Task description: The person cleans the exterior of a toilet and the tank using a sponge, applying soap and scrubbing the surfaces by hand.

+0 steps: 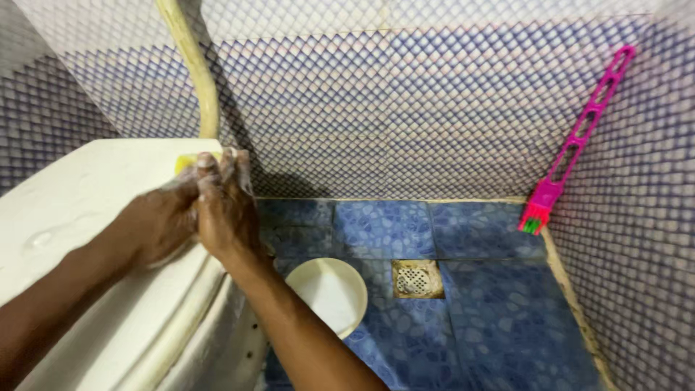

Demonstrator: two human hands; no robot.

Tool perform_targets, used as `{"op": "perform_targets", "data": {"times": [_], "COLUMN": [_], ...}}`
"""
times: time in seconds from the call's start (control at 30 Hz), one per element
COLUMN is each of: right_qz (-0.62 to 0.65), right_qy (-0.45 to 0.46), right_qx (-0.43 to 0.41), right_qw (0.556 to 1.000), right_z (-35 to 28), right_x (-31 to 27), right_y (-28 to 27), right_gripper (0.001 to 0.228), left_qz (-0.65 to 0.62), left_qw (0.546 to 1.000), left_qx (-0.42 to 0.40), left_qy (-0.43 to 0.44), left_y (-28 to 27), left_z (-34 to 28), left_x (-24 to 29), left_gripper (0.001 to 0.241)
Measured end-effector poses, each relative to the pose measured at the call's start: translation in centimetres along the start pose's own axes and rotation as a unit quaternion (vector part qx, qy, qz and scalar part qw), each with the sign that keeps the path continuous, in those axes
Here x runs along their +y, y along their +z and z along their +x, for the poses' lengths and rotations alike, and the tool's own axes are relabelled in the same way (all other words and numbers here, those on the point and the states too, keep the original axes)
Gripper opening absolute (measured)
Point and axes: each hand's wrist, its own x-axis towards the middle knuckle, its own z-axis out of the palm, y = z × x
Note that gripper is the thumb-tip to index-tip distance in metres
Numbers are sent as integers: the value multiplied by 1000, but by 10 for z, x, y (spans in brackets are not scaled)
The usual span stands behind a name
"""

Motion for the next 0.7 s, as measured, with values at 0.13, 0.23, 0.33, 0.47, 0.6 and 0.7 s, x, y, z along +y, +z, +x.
{"op": "perform_targets", "data": {"times": [0.13,0.23,0.33,0.47,0.6,0.7], "right_qz": [-31,-165,41,-29,-234,-275], "right_qy": [-50,-175,62,-80,-210,-268], "right_qx": [14,12,23,51,76,73], "right_qw": [998,970,997,995,946,920], "right_z": [11,12,29,23,30,38], "right_x": [14,18,16,26,38,53], "right_y": [7,8,4,3,14,14], "right_gripper": [88,84,76,66,48,45], "left_qz": [-77,-81,-101,-108,-85,-74], "left_qw": [990,982,986,984,974,977], "left_qx": [-9,35,26,-5,-32,-3], "left_qy": [-120,-168,-132,-145,-205,-198], "left_y": [-17,-21,-20,-18,-7,-14], "left_z": [30,43,22,49,64,48], "left_x": [-13,-4,12,-5,-24,-21], "left_gripper": [64,66,67,64,61,60]}}
